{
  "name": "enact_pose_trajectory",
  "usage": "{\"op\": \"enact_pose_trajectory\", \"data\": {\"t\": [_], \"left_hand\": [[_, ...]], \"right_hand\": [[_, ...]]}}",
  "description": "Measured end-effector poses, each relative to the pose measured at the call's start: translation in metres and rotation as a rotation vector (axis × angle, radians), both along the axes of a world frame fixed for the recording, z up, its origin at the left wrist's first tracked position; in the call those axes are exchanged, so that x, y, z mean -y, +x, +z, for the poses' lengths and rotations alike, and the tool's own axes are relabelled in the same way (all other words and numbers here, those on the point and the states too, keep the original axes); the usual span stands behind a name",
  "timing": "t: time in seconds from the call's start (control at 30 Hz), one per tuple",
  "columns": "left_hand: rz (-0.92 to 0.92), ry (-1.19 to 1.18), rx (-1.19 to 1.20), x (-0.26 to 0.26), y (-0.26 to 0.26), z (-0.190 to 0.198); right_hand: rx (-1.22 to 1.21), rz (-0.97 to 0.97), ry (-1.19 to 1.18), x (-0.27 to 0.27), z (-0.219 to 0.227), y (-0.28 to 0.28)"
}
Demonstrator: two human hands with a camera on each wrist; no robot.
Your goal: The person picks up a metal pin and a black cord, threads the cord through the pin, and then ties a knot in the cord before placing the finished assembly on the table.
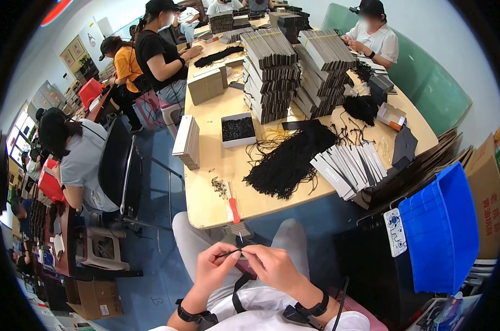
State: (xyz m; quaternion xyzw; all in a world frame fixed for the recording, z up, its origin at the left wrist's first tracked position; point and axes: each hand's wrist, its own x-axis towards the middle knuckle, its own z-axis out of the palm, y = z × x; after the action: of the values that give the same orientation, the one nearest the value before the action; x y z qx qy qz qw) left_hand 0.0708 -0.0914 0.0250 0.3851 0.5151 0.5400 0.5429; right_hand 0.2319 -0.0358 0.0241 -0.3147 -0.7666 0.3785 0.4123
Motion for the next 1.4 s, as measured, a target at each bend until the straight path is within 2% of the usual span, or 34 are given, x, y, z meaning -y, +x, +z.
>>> {"op": "enact_pose_trajectory", "data": {"t": [0.07,0.13,0.27,0.33,0.47,0.53,0.67,0.73,0.77,0.83,0.87,0.93,0.97,1.03,1.37,1.4], "left_hand": [[0.022,0.013,-0.043,0.0,0.004,-0.001],[0.091,0.038,-0.243,0.001,0.008,0.002],[0.106,0.056,-0.238,0.0,0.008,0.003],[0.083,0.05,-0.476,-0.001,0.007,0.0],[0.11,0.08,-0.589,-0.005,0.01,0.004],[0.151,0.221,-0.743,-0.007,0.01,-0.003],[0.081,0.263,-0.888,-0.008,0.006,0.009],[0.028,0.065,-0.535,-0.008,0.006,0.014],[0.027,0.064,-0.534,-0.01,0.005,0.009],[-0.01,-0.121,0.128,-0.015,0.001,-0.002],[-0.01,-0.121,0.129,-0.016,-0.001,-0.001],[-0.103,-0.343,0.372,-0.018,-0.009,0.005],[-0.102,-0.343,0.372,-0.018,-0.012,0.002],[-0.164,-0.391,0.656,-0.018,-0.014,-0.008],[-0.088,-0.326,0.573,-0.017,-0.003,-0.01],[-0.05,-0.311,0.493,-0.016,0.0,-0.008]], "right_hand": [[0.028,-0.047,0.082,0.001,0.0,-0.003],[0.105,-0.103,0.113,0.001,0.002,-0.006],[0.091,-0.086,0.026,0.001,-0.003,-0.008],[0.118,-0.072,-0.051,0.0,-0.004,-0.008],[0.126,-0.043,-0.06,-0.004,-0.004,-0.005],[0.156,-0.019,-0.037,-0.006,-0.001,-0.004],[0.208,0.014,-0.055,-0.01,0.0,0.0],[0.203,0.031,0.007,-0.013,0.001,0.001],[0.204,0.03,0.006,-0.015,0.002,0.002],[0.173,0.039,0.117,-0.017,0.003,0.002],[0.174,0.039,0.116,-0.017,0.002,0.002],[0.177,0.006,0.238,-0.017,-0.001,0.001],[0.177,0.007,0.238,-0.017,-0.002,0.001],[0.235,-0.029,0.405,-0.017,-0.007,0.002],[0.286,-0.018,0.487,-0.02,-0.01,0.009],[0.299,-0.012,0.512,-0.022,-0.011,0.01]]}}
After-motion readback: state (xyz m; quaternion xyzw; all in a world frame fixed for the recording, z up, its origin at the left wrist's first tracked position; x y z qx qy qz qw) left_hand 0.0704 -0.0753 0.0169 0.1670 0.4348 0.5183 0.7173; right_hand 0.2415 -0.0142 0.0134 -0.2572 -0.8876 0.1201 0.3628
